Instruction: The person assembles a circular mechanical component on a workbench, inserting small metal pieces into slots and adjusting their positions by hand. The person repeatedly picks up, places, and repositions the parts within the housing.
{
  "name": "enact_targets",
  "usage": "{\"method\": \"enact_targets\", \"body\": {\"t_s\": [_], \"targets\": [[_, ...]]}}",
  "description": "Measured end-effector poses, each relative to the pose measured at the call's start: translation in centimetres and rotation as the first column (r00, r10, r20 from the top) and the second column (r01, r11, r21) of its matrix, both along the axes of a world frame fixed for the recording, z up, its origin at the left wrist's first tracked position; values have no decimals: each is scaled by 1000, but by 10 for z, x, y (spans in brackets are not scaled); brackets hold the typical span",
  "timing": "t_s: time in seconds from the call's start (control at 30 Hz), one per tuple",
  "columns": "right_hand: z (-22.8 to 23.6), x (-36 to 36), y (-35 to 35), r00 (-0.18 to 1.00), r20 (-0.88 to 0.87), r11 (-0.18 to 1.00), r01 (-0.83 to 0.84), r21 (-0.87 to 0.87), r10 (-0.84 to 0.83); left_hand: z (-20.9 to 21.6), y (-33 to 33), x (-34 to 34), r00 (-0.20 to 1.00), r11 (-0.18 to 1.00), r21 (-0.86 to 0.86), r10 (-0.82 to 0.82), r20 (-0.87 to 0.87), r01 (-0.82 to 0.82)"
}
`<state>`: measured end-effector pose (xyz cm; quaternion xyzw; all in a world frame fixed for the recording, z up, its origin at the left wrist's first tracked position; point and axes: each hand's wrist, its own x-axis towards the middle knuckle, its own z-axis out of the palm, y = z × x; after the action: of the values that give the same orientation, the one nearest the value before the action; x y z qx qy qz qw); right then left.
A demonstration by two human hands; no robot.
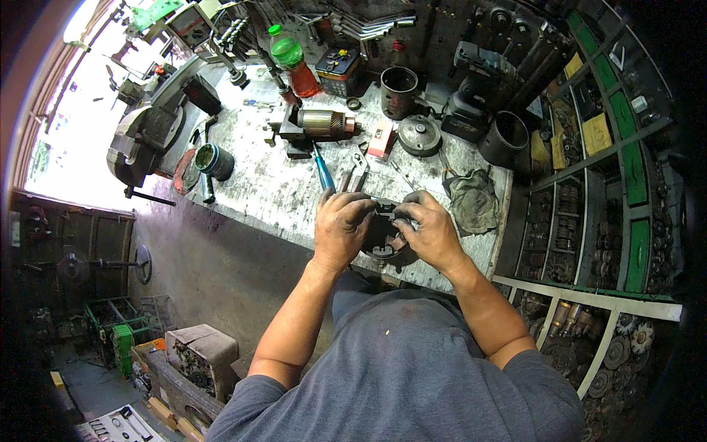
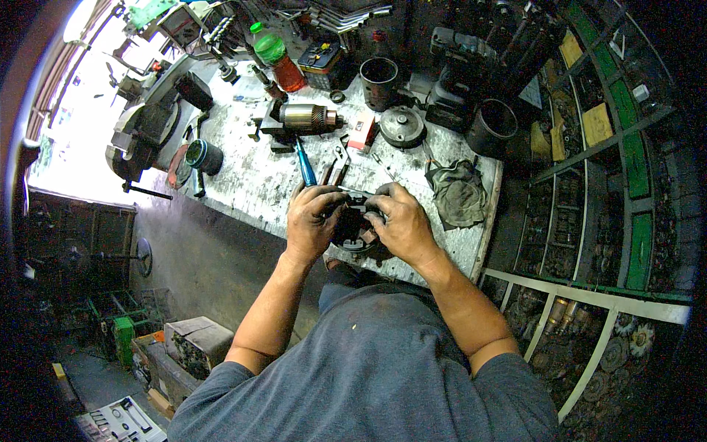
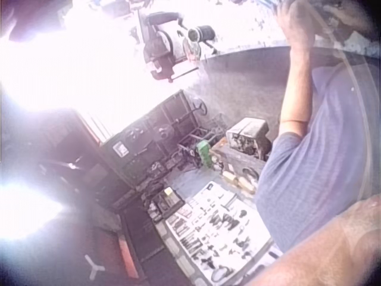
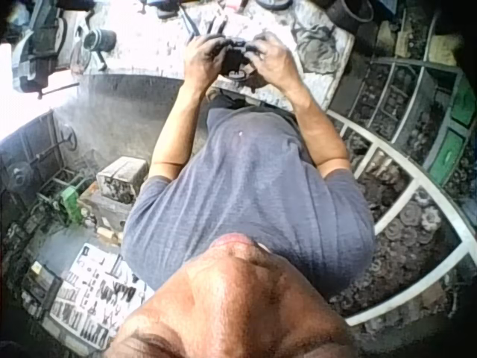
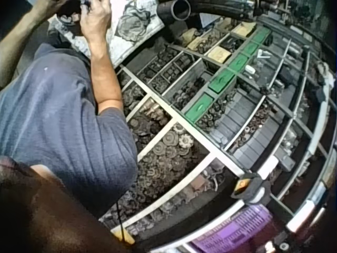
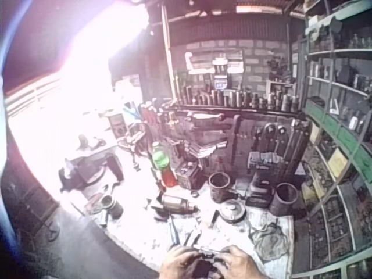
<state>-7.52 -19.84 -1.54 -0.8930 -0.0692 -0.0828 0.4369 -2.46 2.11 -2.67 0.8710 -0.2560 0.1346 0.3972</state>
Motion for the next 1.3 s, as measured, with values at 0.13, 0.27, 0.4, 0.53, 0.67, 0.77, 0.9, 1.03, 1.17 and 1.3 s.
{"method": "enact_targets", "body": {"t_s": [0.13,0.27,0.4,0.53,0.67,0.77,0.9,1.03,1.17,1.3], "targets": [[1,0,1,1000,16,1000,9,11,-9,0,0,0,1000,1000,21,0,3,0],[0,2,2,1000,31,999,0,-33,1,1,2,-1,999,998,45,-37,28,36],[0,4,2,998,66,1000,-1,-8,1,2,2,-3,999,999,37,-36,33,35],[-1,7,2,991,129,999,-22,-49,28,1,1,-5,1000,1000,2,-3,26,3],[0,9,4,989,145,997,10,-76,1,1,0,-8,1000,1000,-13,7,1,-7],[0,10,4,993,111,998,39,-43,-34,0,-1,-10,999,999,-19,29,-18,-29],[-2,12,4,995,98,1000,-6,-15,8,-3,0,-10,1000,1000,4,30,9,-30],[-5,12,4,993,107,999,-42,-29,45,-7,0,-11,998,999,-11,52,43,-51],[-6,12,5,993,116,1000,-24,-7,25,-10,-2,-13,991,987,-109,108,-81,-117],[-6,15,4,989,135,999,-53,-8,54,-6,0,-11,993,992,-47,114,-29,-115]]}}
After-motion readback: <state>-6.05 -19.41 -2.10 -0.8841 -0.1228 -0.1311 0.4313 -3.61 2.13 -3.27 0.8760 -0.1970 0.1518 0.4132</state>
